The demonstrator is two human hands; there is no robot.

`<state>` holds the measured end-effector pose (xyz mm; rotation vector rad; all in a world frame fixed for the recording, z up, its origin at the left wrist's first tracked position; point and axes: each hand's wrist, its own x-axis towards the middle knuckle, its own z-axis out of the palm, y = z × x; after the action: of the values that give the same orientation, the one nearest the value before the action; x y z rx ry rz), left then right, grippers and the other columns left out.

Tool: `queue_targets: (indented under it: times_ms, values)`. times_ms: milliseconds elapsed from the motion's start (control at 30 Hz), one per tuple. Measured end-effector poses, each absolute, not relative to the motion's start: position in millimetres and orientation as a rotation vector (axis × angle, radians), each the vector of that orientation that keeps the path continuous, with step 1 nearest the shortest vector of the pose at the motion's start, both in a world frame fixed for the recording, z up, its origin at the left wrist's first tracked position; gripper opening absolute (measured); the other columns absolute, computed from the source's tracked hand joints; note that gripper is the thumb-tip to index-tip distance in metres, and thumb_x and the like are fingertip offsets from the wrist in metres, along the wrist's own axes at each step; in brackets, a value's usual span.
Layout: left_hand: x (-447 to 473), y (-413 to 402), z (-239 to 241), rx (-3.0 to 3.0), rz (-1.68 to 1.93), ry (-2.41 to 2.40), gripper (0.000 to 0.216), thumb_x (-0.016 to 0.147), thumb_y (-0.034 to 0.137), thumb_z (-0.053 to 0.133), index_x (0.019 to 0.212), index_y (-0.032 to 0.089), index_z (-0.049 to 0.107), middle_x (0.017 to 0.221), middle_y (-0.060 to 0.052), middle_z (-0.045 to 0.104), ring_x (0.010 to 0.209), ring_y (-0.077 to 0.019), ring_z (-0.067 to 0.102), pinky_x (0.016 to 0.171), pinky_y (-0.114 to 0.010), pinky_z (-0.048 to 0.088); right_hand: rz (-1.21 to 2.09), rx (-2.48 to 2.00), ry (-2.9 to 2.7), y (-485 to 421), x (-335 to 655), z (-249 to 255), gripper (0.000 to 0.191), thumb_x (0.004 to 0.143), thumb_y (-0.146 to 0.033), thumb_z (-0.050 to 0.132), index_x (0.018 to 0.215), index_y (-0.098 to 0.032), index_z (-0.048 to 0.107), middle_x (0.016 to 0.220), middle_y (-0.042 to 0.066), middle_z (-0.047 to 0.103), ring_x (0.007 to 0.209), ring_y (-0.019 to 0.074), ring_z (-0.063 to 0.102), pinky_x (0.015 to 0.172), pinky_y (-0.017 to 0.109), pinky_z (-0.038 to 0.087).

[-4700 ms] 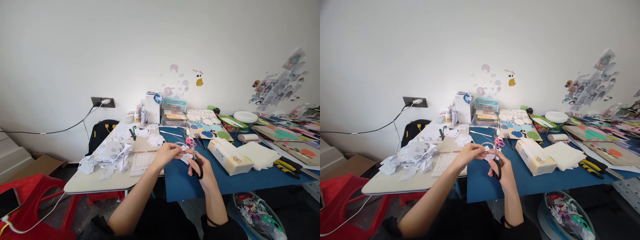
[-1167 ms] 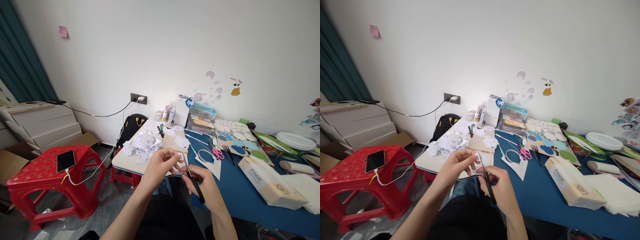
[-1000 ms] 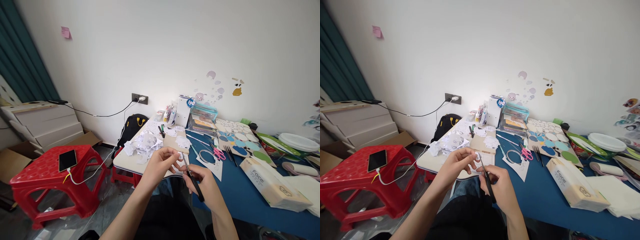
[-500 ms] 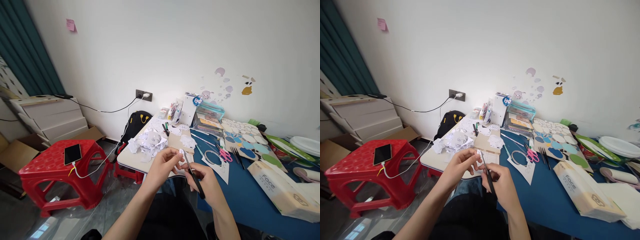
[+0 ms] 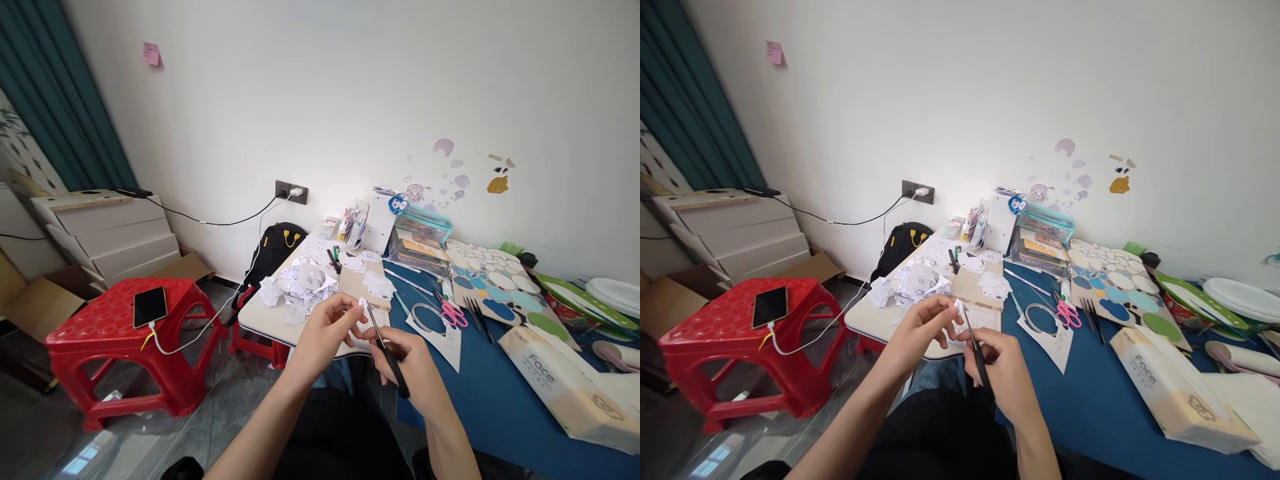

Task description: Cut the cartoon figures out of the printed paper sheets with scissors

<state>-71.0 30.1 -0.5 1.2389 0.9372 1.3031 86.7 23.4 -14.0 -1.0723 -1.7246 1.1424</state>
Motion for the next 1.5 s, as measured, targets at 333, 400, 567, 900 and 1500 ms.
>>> queue_targets:
  times_ms: [333,400,567,900,1500]
  values:
    - [-91.1,48.3,-7.9,1.065,1.463,1.100,0.026,0.076,0.041,0.060,0.073,0.017,0.051,0.069,0.001,0.059,0.052,-0.0098,0.056,0.045,-0.018,0.041,1.299,-1.035,-1.743,62.9,49.9,-20.4,0.010,0.071,-0.024,0.061,0.072,-0.016,0.067,0.047,-0.005,0.043,0.037,0.0091,0.041,0.041,0.022,0.034]
    - [-102.0,57.2,-11.8,1.038,1.492,1.142,0.025,0.076,0.041,0.059,0.073,0.017,0.049,0.069,0.001,0.059,0.051,-0.0092,0.056,0.045,-0.018,0.040,1.341,-1.009,-1.752,77.5,35.5,-25.3,0.008,0.070,-0.023,0.060,0.068,-0.016,0.064,0.045,-0.006,0.041,0.036,0.0093,0.041,0.039,0.021,0.033]
    - [-123.6,77.8,-20.9,0.992,1.477,1.222,0.022,0.077,0.036,0.056,0.072,0.017,0.048,0.070,0.000,0.059,0.051,-0.0090,0.057,0.045,-0.017,0.042,1.383,-0.982,-1.760,101.7,11.4,-35.2,0.008,0.068,-0.019,0.057,0.068,-0.015,0.064,0.041,-0.007,0.044,0.035,0.0094,0.044,0.039,0.021,0.038]
    - [-146.8,80.8,-14.0,1.155,1.226,1.231,0.023,0.075,0.037,0.062,0.071,0.016,0.050,0.069,-0.002,0.061,0.052,-0.0087,0.055,0.048,-0.019,0.046,1.606,-0.832,-1.777,109.4,26.0,-35.8,0.021,0.080,-0.029,0.059,0.084,-0.010,0.067,0.040,-0.005,0.050,0.035,0.0060,0.038,0.040,0.018,0.027]
    - [-171.5,78.3,13.3,1.448,0.669,1.100,0.020,0.076,0.034,0.063,0.069,0.016,0.059,0.068,-0.001,0.062,0.061,-0.0111,0.057,0.052,-0.020,0.046,1.714,-0.638,-1.978,111.2,48.6,-32.0,0.022,0.080,-0.030,0.065,0.087,-0.010,0.072,0.043,-0.004,0.049,0.038,0.0084,0.045,0.045,0.022,0.038]
